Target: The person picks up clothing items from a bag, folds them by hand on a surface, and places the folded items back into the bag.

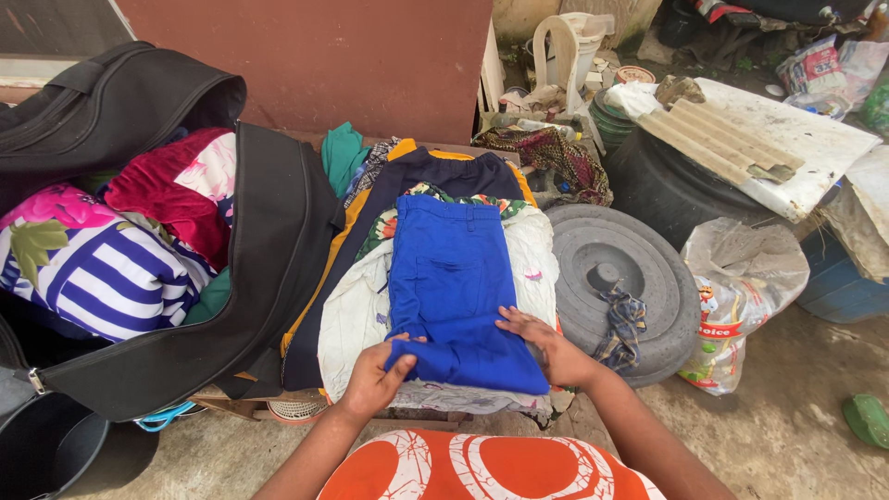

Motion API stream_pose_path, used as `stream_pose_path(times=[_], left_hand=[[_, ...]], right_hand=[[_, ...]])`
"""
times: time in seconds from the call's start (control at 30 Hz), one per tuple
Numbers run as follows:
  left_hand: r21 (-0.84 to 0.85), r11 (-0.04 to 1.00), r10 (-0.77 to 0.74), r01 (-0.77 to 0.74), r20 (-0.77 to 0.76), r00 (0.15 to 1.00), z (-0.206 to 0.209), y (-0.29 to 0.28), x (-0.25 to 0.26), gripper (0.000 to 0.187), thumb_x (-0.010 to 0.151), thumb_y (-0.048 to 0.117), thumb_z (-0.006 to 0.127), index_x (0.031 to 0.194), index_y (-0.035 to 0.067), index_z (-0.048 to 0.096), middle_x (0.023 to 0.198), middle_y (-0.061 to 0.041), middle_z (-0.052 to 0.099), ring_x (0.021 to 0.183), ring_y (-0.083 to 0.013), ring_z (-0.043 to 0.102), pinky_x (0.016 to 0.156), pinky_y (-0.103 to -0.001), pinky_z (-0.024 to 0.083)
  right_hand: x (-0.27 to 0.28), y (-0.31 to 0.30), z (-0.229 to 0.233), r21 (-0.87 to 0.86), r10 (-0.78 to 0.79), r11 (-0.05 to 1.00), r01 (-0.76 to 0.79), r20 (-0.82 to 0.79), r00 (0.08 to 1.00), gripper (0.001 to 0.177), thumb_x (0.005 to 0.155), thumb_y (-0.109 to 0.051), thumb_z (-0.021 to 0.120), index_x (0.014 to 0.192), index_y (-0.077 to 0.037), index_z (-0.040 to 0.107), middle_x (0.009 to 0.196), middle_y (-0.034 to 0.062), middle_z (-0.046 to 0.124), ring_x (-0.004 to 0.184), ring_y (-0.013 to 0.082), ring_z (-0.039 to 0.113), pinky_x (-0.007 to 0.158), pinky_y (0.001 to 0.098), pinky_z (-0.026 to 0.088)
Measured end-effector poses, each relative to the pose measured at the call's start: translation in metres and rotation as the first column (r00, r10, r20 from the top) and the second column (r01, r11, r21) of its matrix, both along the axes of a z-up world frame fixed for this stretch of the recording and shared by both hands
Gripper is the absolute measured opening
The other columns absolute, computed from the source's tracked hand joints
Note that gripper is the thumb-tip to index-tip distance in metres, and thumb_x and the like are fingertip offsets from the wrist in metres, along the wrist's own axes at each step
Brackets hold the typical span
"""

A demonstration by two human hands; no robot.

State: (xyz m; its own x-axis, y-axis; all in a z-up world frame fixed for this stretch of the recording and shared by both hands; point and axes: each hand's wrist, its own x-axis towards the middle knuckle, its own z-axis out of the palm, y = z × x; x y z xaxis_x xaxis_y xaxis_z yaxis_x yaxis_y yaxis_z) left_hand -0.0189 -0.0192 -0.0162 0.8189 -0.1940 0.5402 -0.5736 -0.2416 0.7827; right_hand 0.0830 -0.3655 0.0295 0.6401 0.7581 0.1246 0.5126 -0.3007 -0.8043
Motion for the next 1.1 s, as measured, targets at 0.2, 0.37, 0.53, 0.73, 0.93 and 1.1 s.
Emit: stream_pose_path(times=[0.2,0.37,0.53,0.73,0.93,1.1], left_hand=[[-0.168,0.93,0.226,-0.327,-0.442,0.868,-0.031,-0.006,0.015,0.055,0.107,0.041,0.063,0.077,-0.006,0.063,0.065,0.002,0.05,0.064,-0.0061,0.042,0.055,-0.028,0.038],[-0.421,0.822,0.127,-0.383,-0.52,0.845,-0.013,-0.005,0.026,0.049,0.103,0.043,0.061,0.093,-0.004,0.073,0.072,0.004,0.061,0.064,-0.0051,0.047,0.056,-0.025,0.041],[-0.163,0.984,-0.018,-0.069,-0.476,0.879,-0.001,0.017,0.033,0.059,0.087,0.035,0.081,0.125,-0.007,0.063,0.106,-0.012,0.071,0.092,-0.0172,0.062,0.083,-0.032,0.052],[-0.015,0.922,0.331,-0.388,-0.491,0.806,0.019,0.008,0.058,0.081,0.087,0.029,0.077,0.153,0.006,0.036,0.126,-0.019,0.069,0.113,-0.0246,0.068,0.097,-0.034,0.051],[0.29,0.848,0.527,-0.443,-0.538,0.658,0.061,0.001,0.073,0.093,0.091,0.033,0.068,0.165,0.017,0.015,0.109,-0.028,0.072,0.098,-0.0387,0.072,0.087,-0.044,0.055],[0.596,0.715,0.673,-0.366,-0.446,0.59,0.066,-0.004,0.079,0.077,0.096,0.043,0.062,0.164,0.026,0.028,0.1,-0.029,0.073,0.096,-0.0443,0.069,0.084,-0.05,0.054]], right_hand=[[0.0,0.01,-0.019,0.099,0.001,0.994,-0.041,0.379,0.925,0.069,0.072,-0.021,0.088,0.131,0.001,0.058,0.158,0.0256,0.043,0.151,0.0429,0.031,0.121,0.0519,0.023],[0.017,0.009,-0.112,0.257,-0.169,0.944,0.206,-0.16,0.973,0.057,0.089,-0.033,0.08,0.129,0.0,0.057,0.113,0.0112,0.071,0.105,0.0251,0.065,0.096,0.0398,0.052],[0.026,0.008,-0.146,0.329,-0.296,0.899,0.29,-0.03,0.955,0.055,0.099,-0.047,0.065,0.124,0.002,0.063,0.116,0.0112,0.07,0.109,0.021,0.065,0.095,0.0363,0.052],[0.046,0.033,-0.123,0.065,-0.566,0.765,0.64,-0.406,0.718,0.069,0.098,-0.06,0.059,0.117,0.006,0.07,0.106,0.0165,0.076,0.099,0.021,0.068,0.09,0.0335,0.054],[0.043,0.054,-0.064,0.112,-0.573,0.77,0.628,-0.309,0.759,0.061,0.097,-0.048,0.06,0.134,-0.001,0.056,0.113,0.0136,0.073,0.104,0.0238,0.067,0.092,0.0343,0.051],[0.051,0.053,-0.049,-0.077,-0.639,0.768,0.635,-0.031,0.769,0.057,0.098,-0.042,0.062,0.135,0.0,0.054,0.108,0.0233,0.073,0.102,0.0365,0.07,0.089,0.0405,0.054]])
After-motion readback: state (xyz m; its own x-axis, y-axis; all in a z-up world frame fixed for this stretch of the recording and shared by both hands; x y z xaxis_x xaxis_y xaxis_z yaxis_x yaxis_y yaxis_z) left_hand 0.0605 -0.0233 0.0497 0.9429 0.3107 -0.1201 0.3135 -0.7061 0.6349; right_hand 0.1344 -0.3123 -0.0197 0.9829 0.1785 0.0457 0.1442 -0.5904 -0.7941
